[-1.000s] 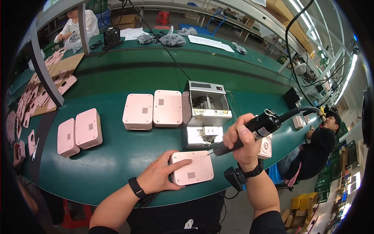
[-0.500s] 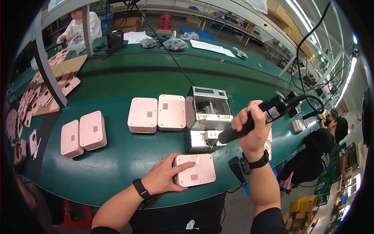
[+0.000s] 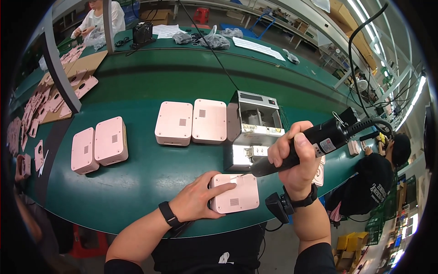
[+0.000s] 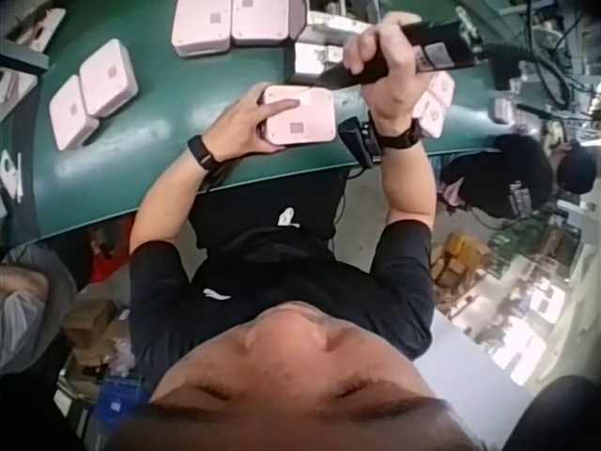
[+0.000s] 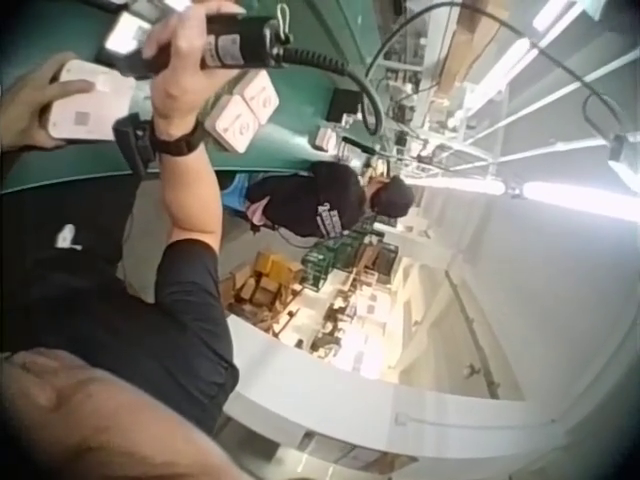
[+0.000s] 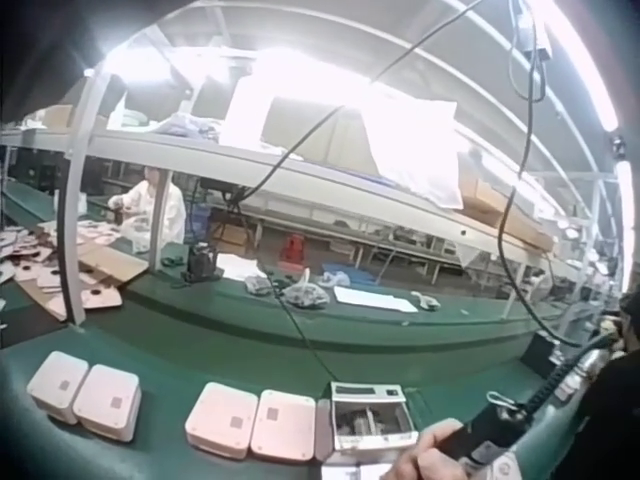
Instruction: The person uses a power screwdriver to drive screws into the back of a pink electronic device, sets it aside, and repeats the process with several more devices.
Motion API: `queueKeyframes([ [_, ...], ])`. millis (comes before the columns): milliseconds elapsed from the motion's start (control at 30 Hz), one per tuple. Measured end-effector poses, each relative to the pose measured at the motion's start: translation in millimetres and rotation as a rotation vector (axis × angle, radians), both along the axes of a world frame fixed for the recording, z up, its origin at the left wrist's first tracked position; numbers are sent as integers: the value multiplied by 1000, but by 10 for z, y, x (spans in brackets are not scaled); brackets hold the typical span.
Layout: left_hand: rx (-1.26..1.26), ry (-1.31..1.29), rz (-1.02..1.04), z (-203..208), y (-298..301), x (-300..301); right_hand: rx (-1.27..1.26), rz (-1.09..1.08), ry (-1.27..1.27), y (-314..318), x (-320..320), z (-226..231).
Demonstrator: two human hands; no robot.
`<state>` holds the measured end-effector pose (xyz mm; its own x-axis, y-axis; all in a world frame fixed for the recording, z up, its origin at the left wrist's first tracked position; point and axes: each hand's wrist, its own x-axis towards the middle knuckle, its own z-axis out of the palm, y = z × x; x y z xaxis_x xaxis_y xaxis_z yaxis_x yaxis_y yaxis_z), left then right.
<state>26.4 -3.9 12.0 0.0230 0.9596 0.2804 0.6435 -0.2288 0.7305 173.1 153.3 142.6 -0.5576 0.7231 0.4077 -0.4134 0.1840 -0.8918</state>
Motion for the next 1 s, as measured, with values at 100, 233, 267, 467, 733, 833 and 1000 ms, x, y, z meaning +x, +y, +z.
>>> queueKeyframes([
  [100, 2, 3, -2, -24, -1, 0, -5, 14, -17, -8, -31, -36],
  [233, 10, 2, 3, -43, 6, -8, -24, 32, -32, 19, -59, -135],
  [267, 6, -2, 1, -50, 16, -13, -31, 44, -31, 34, -61, -170],
  [467, 7, -3, -4, -53, 5, -28, -58, 77, 5, 36, -39, -232],
  [733, 19, 1, 2, -21, 18, 7, -44, 7, -16, 25, -51, -215],
  [833, 20, 12, 13, -30, 2, -3, -73, -49, 27, 28, -22, -108],
  [1000, 5, 24, 11, -32, -3, 16, 54, -132, 104, 156, 126, 156],
])
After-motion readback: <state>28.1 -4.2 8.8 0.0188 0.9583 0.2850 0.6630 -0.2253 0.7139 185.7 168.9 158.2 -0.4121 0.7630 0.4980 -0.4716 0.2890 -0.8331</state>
